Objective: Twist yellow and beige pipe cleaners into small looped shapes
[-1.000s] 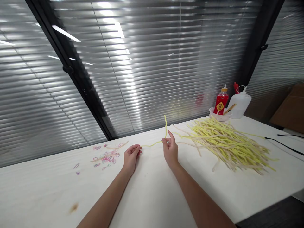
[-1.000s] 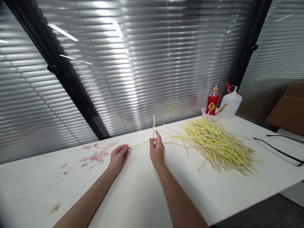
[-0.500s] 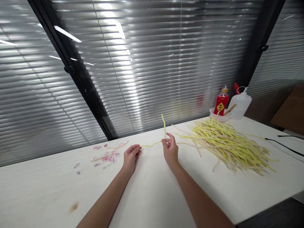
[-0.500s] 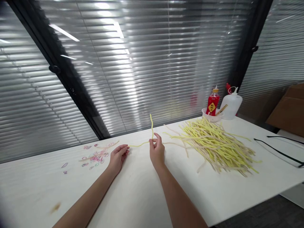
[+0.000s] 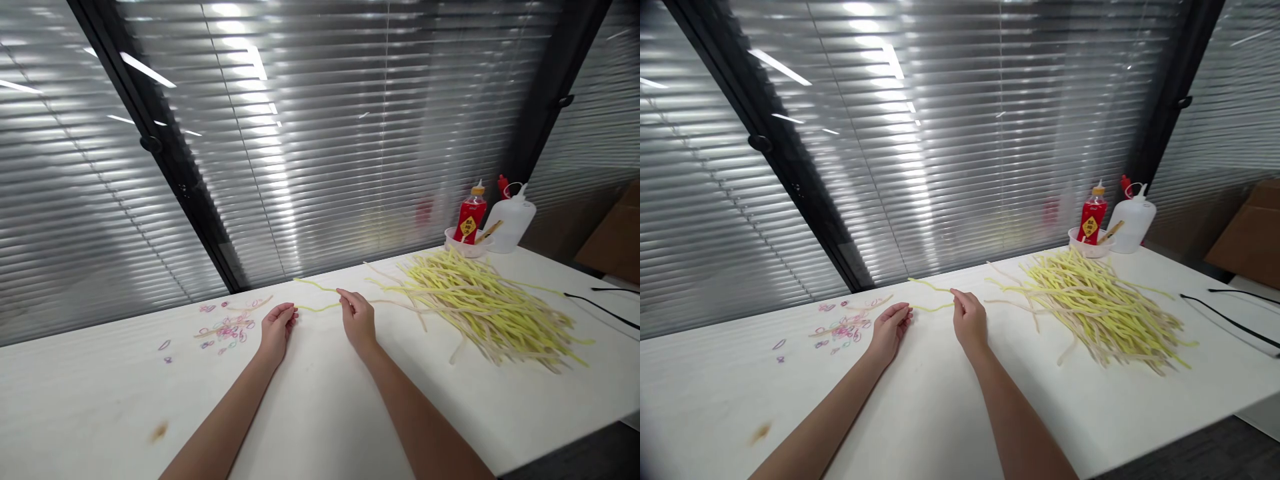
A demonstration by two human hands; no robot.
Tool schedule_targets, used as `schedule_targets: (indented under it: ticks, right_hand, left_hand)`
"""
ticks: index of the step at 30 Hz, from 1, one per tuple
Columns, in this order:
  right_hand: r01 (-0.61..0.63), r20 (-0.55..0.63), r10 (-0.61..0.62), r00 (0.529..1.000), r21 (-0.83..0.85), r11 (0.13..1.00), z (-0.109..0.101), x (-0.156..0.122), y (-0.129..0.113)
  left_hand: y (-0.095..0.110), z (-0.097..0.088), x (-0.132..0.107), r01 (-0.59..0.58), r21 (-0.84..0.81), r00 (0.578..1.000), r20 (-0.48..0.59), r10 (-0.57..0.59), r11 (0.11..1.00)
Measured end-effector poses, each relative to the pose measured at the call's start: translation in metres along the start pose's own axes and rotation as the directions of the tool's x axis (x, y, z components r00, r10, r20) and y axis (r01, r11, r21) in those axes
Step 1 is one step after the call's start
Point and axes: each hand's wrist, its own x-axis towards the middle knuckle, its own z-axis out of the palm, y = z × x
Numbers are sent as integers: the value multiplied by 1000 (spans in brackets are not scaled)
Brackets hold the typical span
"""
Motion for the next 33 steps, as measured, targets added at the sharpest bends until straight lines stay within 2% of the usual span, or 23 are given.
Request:
schedule_targets:
  ticks: [5, 12, 23, 33]
  right_hand:
    - [47, 46, -44, 998, -52, 998, 0, -1, 1]
    - [26, 70, -18, 997, -104, 994, 0, -2, 3]
    - [16, 77, -7, 997, -116, 993, -2, -2, 0]
    - [15, 77, -6, 997, -112, 994, -1, -2, 1]
  left_hand:
    - [1, 1, -1, 20, -33, 1000, -10, -21, 999]
    - [2, 1, -3, 10, -14, 1000, 15, -10, 1000]
    - [3, 0, -3, 10, -63, 999, 33, -8, 998]
    - [1, 1, -2, 11, -28, 1000, -4, -11, 1000]
